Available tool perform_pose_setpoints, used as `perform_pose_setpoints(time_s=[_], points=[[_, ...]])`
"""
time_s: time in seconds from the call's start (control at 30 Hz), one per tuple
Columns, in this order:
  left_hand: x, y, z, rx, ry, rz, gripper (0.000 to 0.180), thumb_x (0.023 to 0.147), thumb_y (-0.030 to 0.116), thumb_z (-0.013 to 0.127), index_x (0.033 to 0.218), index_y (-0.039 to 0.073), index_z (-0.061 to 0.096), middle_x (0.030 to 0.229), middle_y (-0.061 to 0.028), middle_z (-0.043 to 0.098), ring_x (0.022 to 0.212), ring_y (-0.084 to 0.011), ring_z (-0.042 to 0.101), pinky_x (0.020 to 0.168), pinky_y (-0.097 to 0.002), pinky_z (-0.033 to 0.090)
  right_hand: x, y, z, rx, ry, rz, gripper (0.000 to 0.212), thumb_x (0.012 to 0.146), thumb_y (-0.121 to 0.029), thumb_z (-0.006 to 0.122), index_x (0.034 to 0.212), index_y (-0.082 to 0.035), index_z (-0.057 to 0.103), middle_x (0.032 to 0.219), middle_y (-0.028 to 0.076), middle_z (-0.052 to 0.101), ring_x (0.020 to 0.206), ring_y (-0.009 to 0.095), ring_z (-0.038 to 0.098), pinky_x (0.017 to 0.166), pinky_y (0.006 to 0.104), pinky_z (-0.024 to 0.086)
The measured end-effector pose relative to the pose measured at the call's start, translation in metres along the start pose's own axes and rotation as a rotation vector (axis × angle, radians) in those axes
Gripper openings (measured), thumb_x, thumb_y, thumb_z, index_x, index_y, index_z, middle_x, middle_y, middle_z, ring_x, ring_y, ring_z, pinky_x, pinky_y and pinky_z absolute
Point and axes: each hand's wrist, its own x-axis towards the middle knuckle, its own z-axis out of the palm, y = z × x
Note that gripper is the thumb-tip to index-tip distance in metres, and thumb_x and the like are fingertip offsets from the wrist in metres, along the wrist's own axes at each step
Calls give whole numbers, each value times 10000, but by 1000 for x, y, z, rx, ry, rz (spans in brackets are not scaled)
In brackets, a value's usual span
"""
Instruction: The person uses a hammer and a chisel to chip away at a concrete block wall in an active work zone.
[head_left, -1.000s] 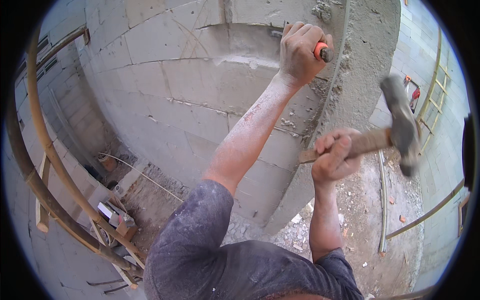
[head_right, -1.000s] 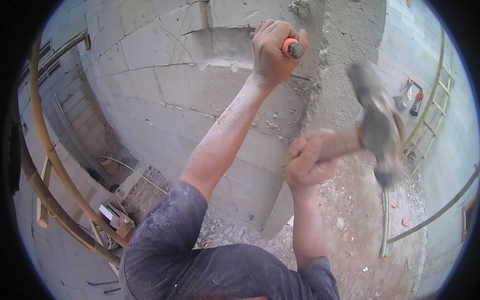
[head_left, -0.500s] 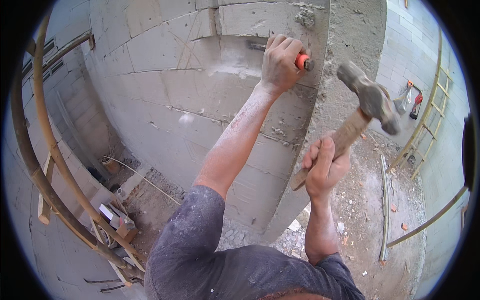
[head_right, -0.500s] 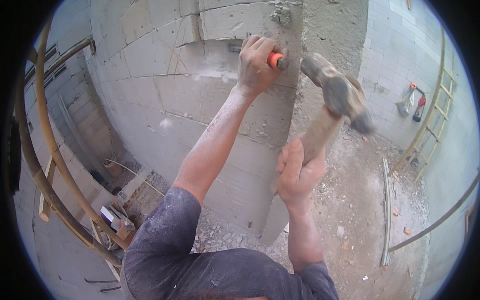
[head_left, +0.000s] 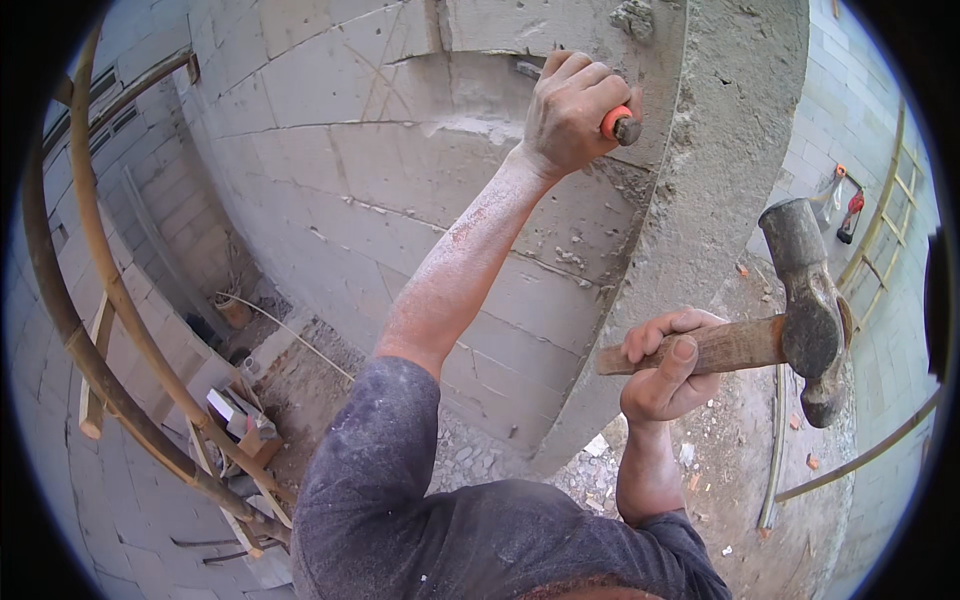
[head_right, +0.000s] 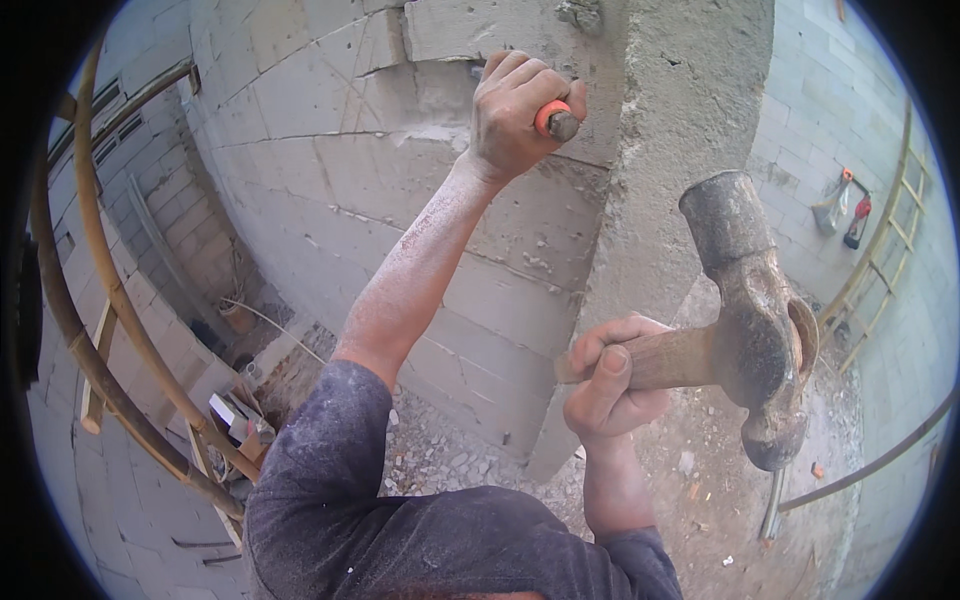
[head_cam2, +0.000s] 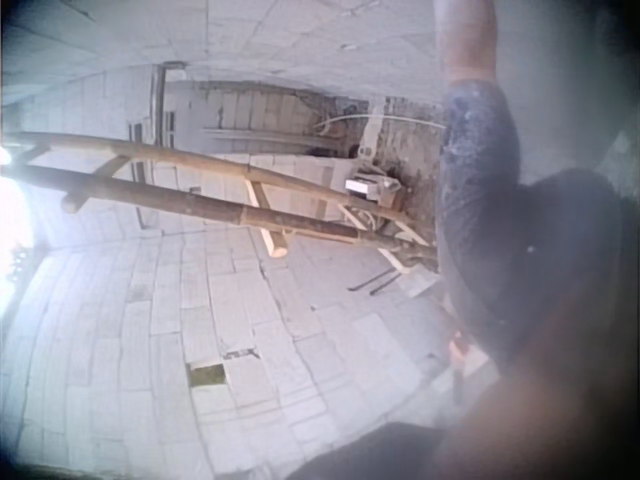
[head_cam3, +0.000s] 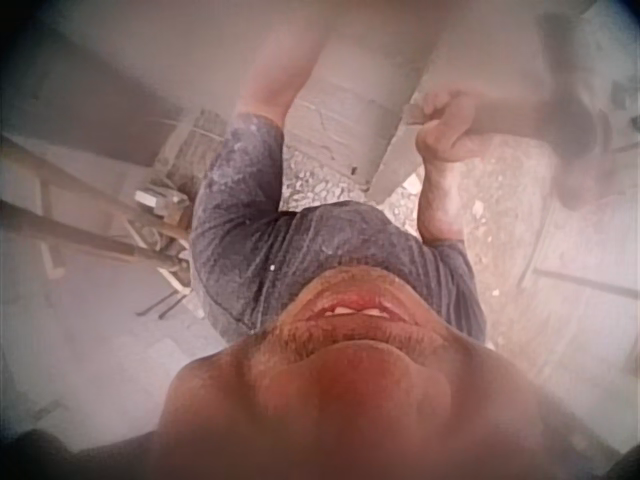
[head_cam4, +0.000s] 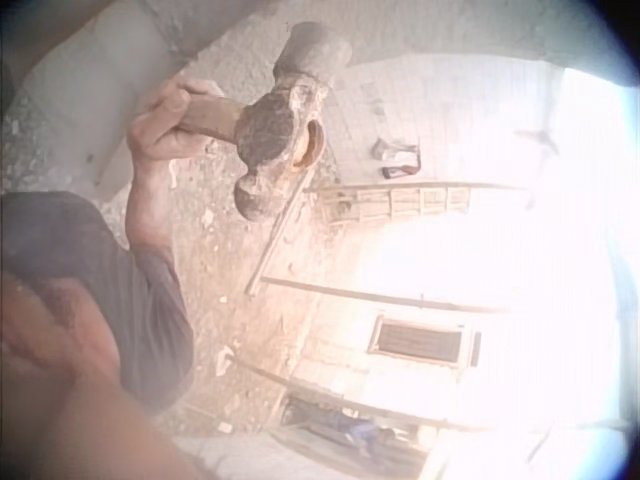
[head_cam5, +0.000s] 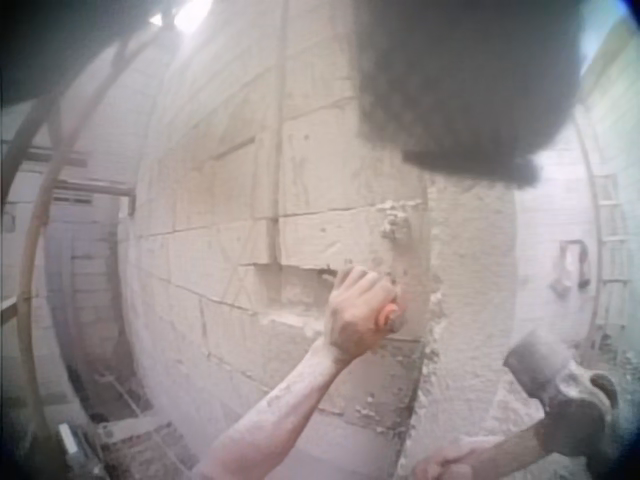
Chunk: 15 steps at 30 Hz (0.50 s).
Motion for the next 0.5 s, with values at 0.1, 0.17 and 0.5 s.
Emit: perform_pose_setpoints(time_s=[0.1, 0.17, 0.5], points=[[2, 0, 3, 4, 8, 2, 243, 756, 49, 794, 688, 122, 573, 662, -16, 587, 660, -220, 579, 704, -350, 429, 5, 2, 4, 83, 16, -52, 377, 1040, -393, 546, 1079, -31, 443, 761, 93, 519, 550, 116, 482, 478, 283, 453], [6, 0, 7, 8, 31, -3, 238, 758, 50, 791, 691, 119, 573, 663, -17, 588, 662, -223, 581, 703, -352, 430, 11, 10, 25, 153, 128, -149, 359, 1039, -350, 553, 1023, -2, 466, 708, 72, 531, 538, 111, 510, 473, 265, 448], [0, -7, 6, 18, 41, -19, 220, 751, 58, 779, 695, 109, 573, 656, -28, 576, 646, -244, 561, 710, -363, 436, 15, 29, 41, 166, 127, -43, 230, 1049, -226, 554, 991, -5, 535, 680, 6, 535, 475, 76, 453, 435, 226, 371]])
